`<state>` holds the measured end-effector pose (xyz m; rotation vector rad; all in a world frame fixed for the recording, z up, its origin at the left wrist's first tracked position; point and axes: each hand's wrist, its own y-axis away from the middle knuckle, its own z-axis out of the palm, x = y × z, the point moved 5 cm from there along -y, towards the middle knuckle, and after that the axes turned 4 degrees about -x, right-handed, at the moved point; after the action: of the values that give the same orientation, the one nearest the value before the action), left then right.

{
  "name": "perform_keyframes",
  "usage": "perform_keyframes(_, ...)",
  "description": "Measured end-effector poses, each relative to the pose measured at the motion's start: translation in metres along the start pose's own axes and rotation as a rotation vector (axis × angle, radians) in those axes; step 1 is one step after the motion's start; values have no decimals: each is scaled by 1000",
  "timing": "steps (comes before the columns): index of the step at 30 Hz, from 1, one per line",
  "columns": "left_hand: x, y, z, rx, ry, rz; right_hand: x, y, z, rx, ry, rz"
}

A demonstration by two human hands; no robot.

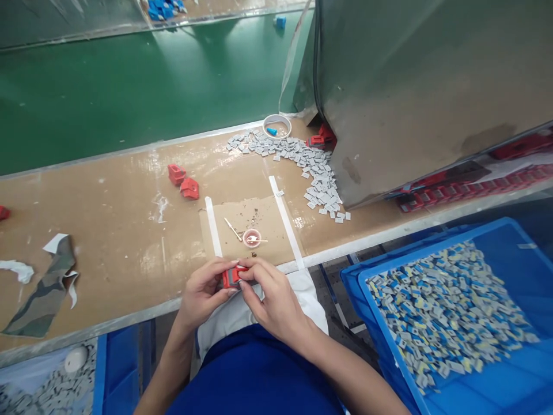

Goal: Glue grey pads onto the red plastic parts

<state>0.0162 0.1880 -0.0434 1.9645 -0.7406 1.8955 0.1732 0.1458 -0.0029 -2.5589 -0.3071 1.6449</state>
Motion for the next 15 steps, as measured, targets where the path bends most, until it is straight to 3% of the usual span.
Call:
perform_keyframes(7, 11, -3, -1, -42, -118, 66, 3, 5, 5, -12, -84, 20)
perform_keyframes(15, -7, 5, -2, -19, -40, -160, 13, 3, -6, -147, -195, 194)
